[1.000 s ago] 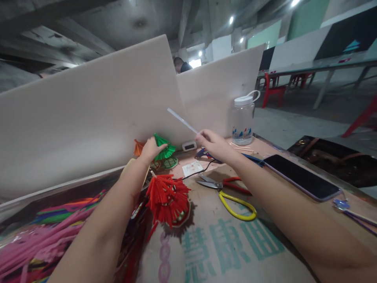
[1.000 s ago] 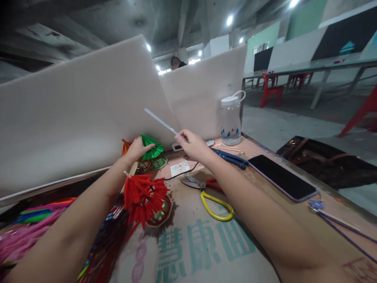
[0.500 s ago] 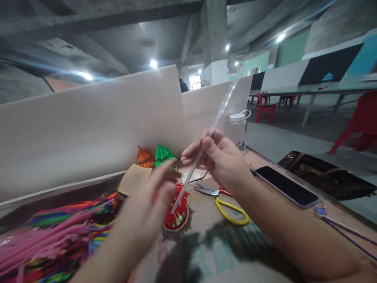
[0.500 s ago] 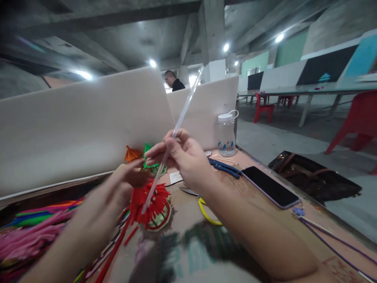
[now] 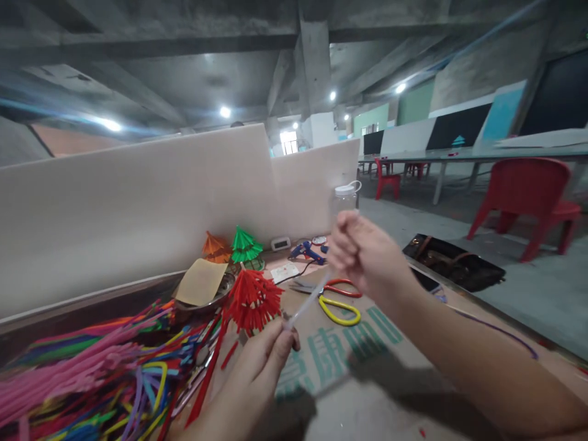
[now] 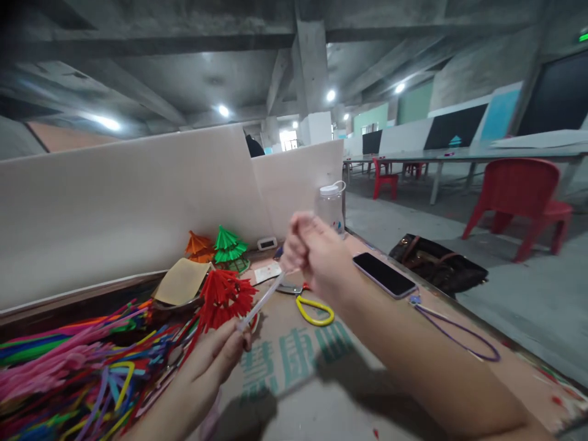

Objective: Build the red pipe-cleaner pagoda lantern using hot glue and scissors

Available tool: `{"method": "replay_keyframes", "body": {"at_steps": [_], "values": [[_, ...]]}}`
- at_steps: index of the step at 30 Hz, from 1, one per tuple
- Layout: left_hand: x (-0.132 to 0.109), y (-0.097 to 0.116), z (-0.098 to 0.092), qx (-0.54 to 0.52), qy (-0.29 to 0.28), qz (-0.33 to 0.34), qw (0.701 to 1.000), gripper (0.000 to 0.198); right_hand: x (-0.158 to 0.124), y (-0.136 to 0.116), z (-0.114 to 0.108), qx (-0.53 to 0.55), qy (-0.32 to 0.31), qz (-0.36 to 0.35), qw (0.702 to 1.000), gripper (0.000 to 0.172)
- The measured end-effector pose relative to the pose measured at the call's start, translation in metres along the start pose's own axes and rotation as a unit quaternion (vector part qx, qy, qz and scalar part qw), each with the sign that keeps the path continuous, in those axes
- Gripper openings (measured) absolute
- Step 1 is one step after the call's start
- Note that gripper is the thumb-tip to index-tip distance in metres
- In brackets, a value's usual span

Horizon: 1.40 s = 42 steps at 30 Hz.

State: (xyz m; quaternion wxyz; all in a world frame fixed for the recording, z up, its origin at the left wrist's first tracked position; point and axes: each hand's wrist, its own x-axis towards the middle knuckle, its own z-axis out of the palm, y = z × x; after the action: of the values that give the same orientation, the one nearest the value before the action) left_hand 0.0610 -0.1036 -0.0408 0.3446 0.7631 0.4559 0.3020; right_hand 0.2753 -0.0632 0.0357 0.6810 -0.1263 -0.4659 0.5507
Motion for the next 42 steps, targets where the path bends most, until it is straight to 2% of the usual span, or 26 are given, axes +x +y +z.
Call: {"method": "replay_keyframes", "body": {"at_steps": [3, 6, 7, 9, 10, 12, 15, 16, 17, 19, 21, 23, 26, 29, 31, 34, 36, 37, 38, 40, 42], "values": [[0.000, 0.005, -0.018, 0.055, -0.054, 0.008, 0.997, 0.050, 0.009, -0.045, -0.008, -0.006, 0.104, -0.075, 0.992, 0.036], [0.000, 0.006, -0.050, 0.132, -0.132, 0.003, 0.982, 0.047, 0.011, -0.084, -0.024, -0.041, 0.172, -0.168, 0.970, 0.058], [-0.001, 0.005, -0.060, 0.137, -0.133, 0.001, 0.982, 0.045, 0.011, -0.093, -0.029, -0.075, 0.179, -0.175, 0.965, 0.067], [-0.004, 0.004, -0.074, 0.127, -0.104, 0.029, 0.986, 0.033, 0.011, -0.101, -0.036, -0.126, 0.179, -0.169, 0.961, 0.071], [-0.005, 0.004, -0.076, 0.123, -0.091, 0.050, 0.987, 0.034, 0.011, -0.099, -0.036, -0.138, 0.174, -0.160, 0.962, 0.070], [-0.006, 0.004, -0.068, 0.114, -0.060, 0.067, 0.989, 0.046, 0.009, -0.082, -0.027, -0.127, 0.159, -0.145, 0.968, 0.061], [-0.007, 0.005, -0.033, 0.051, -0.012, 0.043, 0.998, 0.062, -0.002, -0.033, 0.001, -0.060, 0.119, -0.105, 0.985, 0.027], [-0.007, 0.005, -0.021, 0.016, -0.014, 0.039, 0.999, 0.063, -0.007, -0.016, 0.011, -0.053, 0.097, -0.075, 0.991, 0.017], [-0.007, 0.003, -0.009, -0.020, -0.024, 0.029, 0.999, 0.061, -0.014, 0.001, 0.019, -0.039, 0.067, -0.042, 0.996, 0.014], [-0.006, -0.002, 0.006, -0.082, -0.047, 0.007, 0.995, 0.058, -0.027, 0.029, 0.029, 0.001, 0.006, 0.001, 1.000, 0.017], [-0.005, -0.007, 0.010, -0.107, -0.014, -0.022, 0.994, 0.061, -0.036, 0.047, 0.031, -0.022, -0.052, 0.047, 0.997, 0.027], [-0.003, -0.010, 0.004, -0.088, 0.026, -0.042, 0.995, 0.063, -0.040, 0.055, 0.028, -0.090, -0.095, 0.095, 0.987, 0.037], [-0.003, -0.006, -0.007, -0.039, 0.061, -0.039, 0.997, 0.066, -0.037, 0.055, 0.022, -0.176, -0.144, 0.155, 0.961, 0.040], [-0.006, 0.003, -0.015, -0.003, 0.034, -0.002, 0.999, 0.059, -0.025, 0.039, 0.013, -0.218, -0.141, 0.128, 0.957, 0.046], [-0.010, 0.007, -0.019, 0.014, 0.014, 0.018, 1.000, 0.053, -0.013, 0.019, 0.001, -0.233, -0.080, 0.063, 0.967, 0.047], [-0.014, 0.009, -0.026, 0.034, 0.031, 0.030, 0.999, 0.045, 0.005, -0.014, -0.022, -0.201, 0.094, -0.106, 0.969, 0.035], [-0.016, 0.008, -0.030, 0.038, 0.052, 0.028, 0.998, 0.042, 0.012, -0.031, -0.034, -0.210, 0.116, -0.172, 0.955, 0.021], [-0.016, 0.008, -0.031, 0.036, 0.059, 0.026, 0.997, 0.042, 0.014, -0.035, -0.037, -0.248, 0.094, -0.164, 0.950, 0.012], [-0.016, 0.008, -0.032, 0.032, 0.060, 0.023, 0.997, 0.042, 0.014, -0.036, -0.038, -0.297, 0.060, -0.142, 0.942, 0.012], [-0.015, 0.008, -0.032, 0.031, 0.058, 0.020, 0.998, 0.042, 0.011, -0.030, -0.035, -0.386, -0.023, -0.074, 0.919, 0.018], [-0.013, 0.009, -0.030, 0.037, 0.060, 0.016, 0.997, 0.041, 0.003, -0.015, -0.026, -0.410, -0.117, 0.000, 0.905, 0.026]]}}
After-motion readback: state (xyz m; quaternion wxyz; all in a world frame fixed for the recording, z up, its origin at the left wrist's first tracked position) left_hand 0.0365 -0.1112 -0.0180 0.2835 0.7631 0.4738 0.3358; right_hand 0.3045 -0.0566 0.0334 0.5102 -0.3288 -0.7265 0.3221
